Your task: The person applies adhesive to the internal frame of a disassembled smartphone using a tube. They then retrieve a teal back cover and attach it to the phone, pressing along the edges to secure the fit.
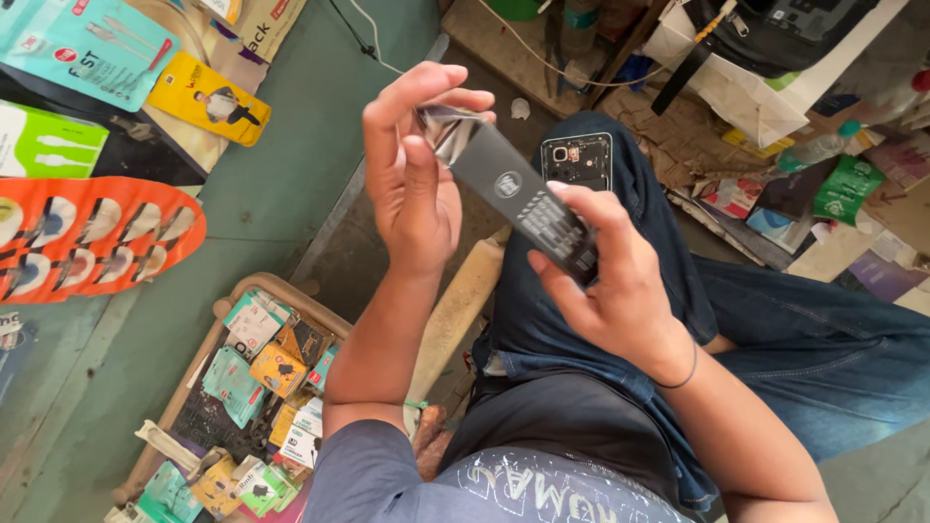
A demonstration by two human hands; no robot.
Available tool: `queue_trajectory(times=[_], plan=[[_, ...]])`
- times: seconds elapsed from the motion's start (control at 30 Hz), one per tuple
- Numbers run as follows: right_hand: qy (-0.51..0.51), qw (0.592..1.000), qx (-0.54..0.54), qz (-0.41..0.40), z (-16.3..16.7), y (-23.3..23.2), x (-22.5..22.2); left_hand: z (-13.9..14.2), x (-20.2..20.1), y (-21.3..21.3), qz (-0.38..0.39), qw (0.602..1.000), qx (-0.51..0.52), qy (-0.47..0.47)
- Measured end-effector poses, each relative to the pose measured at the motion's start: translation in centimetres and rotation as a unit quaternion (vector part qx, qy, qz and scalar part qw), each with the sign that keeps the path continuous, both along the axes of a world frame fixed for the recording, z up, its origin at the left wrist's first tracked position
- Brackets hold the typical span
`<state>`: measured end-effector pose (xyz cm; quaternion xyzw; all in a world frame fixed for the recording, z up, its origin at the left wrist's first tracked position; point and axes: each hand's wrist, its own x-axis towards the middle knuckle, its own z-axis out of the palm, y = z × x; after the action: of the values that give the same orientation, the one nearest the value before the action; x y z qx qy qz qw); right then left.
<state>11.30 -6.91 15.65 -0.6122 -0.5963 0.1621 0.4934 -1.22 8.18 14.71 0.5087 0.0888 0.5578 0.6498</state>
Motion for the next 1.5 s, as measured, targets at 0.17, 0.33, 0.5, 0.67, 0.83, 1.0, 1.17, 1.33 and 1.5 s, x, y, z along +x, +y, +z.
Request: queue_trajectory(times=[0.17, 0.33, 0.5, 0.67, 0.83, 1.0, 1.17, 1.33, 1.5], plan=[[0.002, 1.0, 0.014, 0.001, 0.8, 0.2, 0.4, -1.2, -0.8, 0.3, 0.061, 0.993, 0.085, 0.055], [-0.015, 0.999, 0.027, 0.006, 1.0, 0.2, 0.5, -2.2, -1.1, 0.2, 0.11, 0.986, 0.106, 0.074], [-0.008, 1.0, 0.011, 0.003, 0.9, 0.0, 0.7, -2.3, -1.1, 0.3, 0.135, 0.985, 0.088, 0.066], [-0.01, 1.0, 0.012, 0.007, 0.5, -0.1, 0.7, -1.7, -1.2, 0.6, 0.149, 0.982, 0.087, 0.073], [0.018, 0.999, 0.003, 0.027, -0.6, -0.4, 1.0, -0.7, -1.1, 0.1, 0.184, 0.973, 0.081, 0.11], [0.076, 0.995, -0.014, 0.055, -2.2, -0.8, 1.1, 0.4, -1.2, 0.0, 0.166, 0.977, 0.073, 0.111], [0.147, 0.987, -0.026, 0.054, -3.5, -1.3, 1.4, 1.8, -1.9, -1.1, 0.18, 0.952, 0.079, 0.236], [0.149, 0.987, -0.012, 0.053, -3.8, -1.5, 1.3, 2.2, -2.1, -1.5, 0.223, 0.912, 0.262, 0.223], [0.123, 0.992, -0.032, 0.009, -2.9, -0.7, 0.2, 1.3, -1.2, -2.3, 0.229, 0.915, 0.238, 0.232]])
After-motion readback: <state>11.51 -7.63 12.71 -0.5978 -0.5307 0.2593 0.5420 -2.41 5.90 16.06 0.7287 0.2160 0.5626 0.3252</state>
